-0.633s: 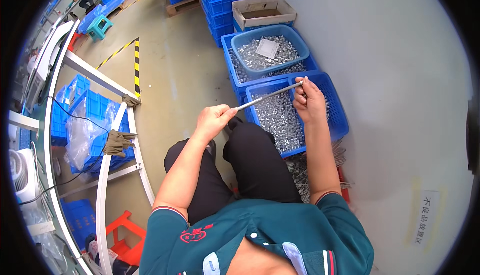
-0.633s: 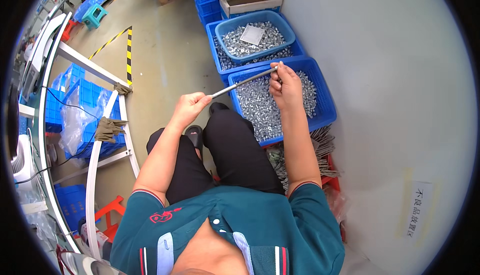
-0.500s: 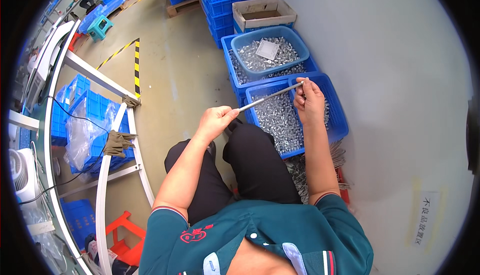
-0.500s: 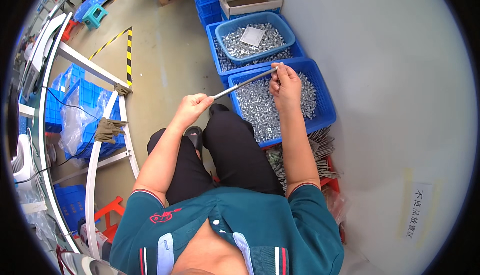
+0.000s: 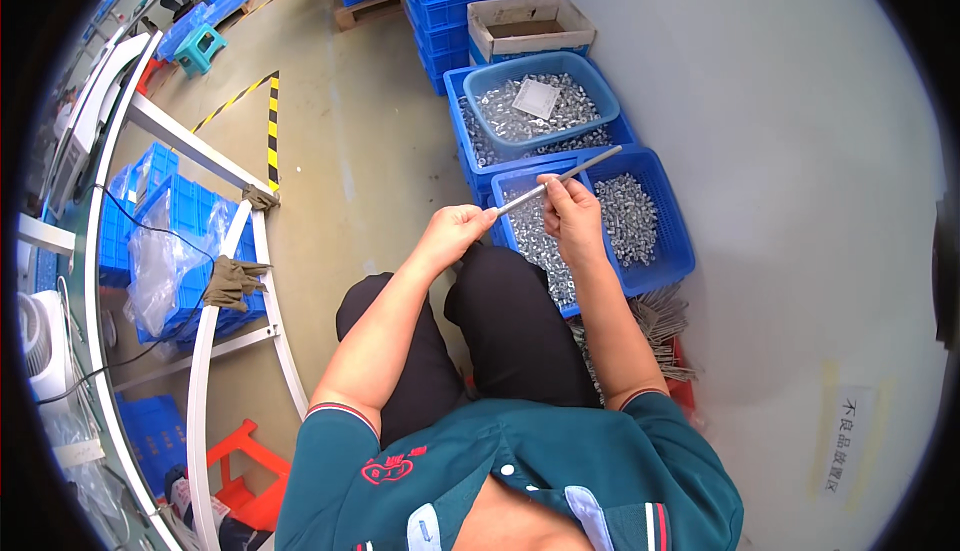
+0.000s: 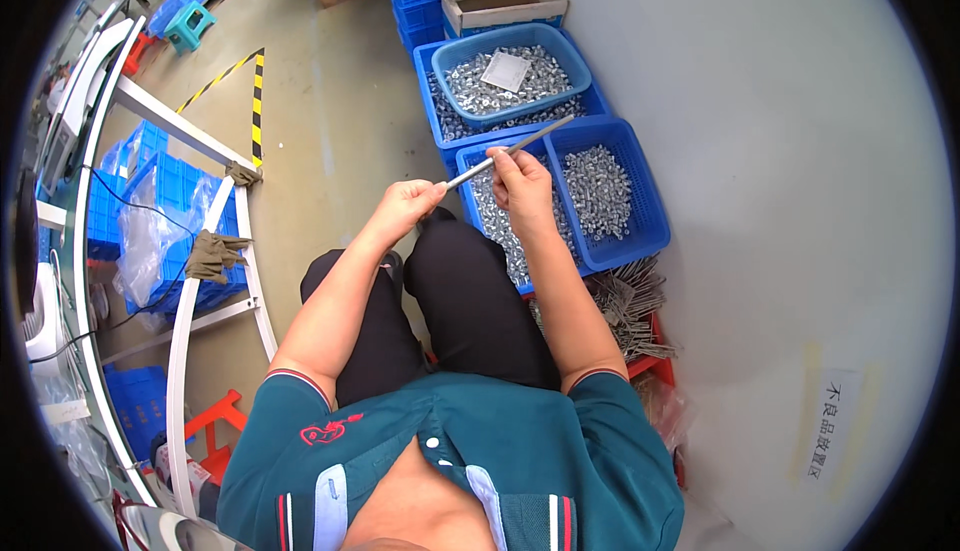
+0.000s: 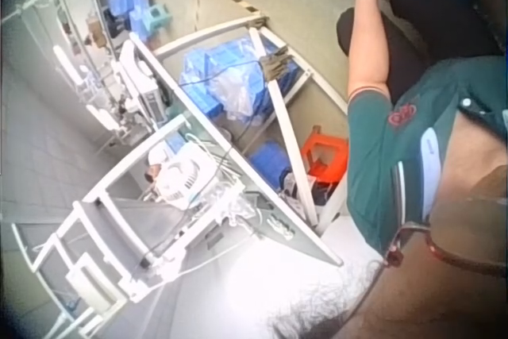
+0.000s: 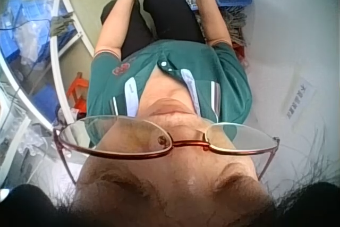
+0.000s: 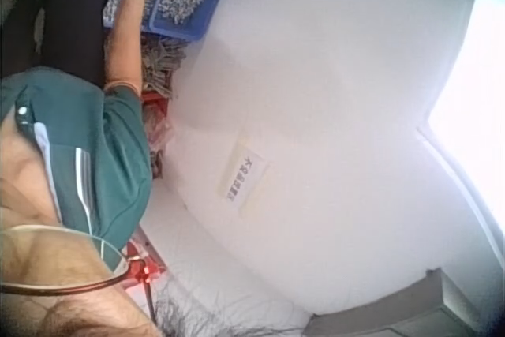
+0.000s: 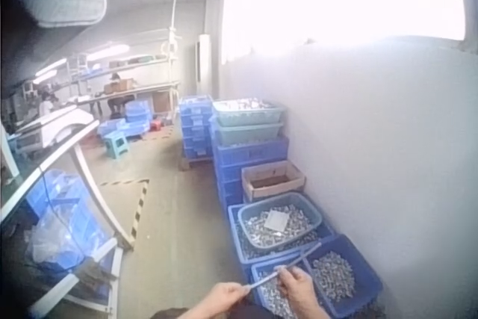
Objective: The recorder picks up small metal rings from a blue bin and slides them onto a metal rod for inspection or counting.
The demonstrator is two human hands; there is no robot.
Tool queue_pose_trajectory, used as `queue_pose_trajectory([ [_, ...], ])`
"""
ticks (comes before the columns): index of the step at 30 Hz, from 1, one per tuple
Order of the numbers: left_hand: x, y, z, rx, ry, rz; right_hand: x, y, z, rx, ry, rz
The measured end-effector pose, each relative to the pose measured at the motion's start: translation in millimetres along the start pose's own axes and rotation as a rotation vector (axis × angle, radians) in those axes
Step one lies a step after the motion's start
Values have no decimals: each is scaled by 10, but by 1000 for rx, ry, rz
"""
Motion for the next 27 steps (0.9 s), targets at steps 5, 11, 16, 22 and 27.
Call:
queue_pose_trajectory([
  [5,-19,31,-15,27,-26,-49,31,50,-2,-35,-96,76],
  [11,64,150,-11,57,-76,-109,115,284,-34,-124,-282,-331],
  [16,99,258,75,94,-51,-148,205,513,-83,-164,-291,-540],
  [22,196,328,220,104,-32,-286,112,579,-90,-212,-344,-754],
  [27,245,317,311,70,10,-398,-2,635,-130,-234,-322,-769],
])
Point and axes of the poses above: each hand's wrist, its own z-axis away from the middle knuckle, its own y-axis out of the back of the hand, x = y × z, the point moved 7 cm from there along -z, towards the middle knuckle, and after that the axes turned 8 degrees about z, right-handed, at the moved point
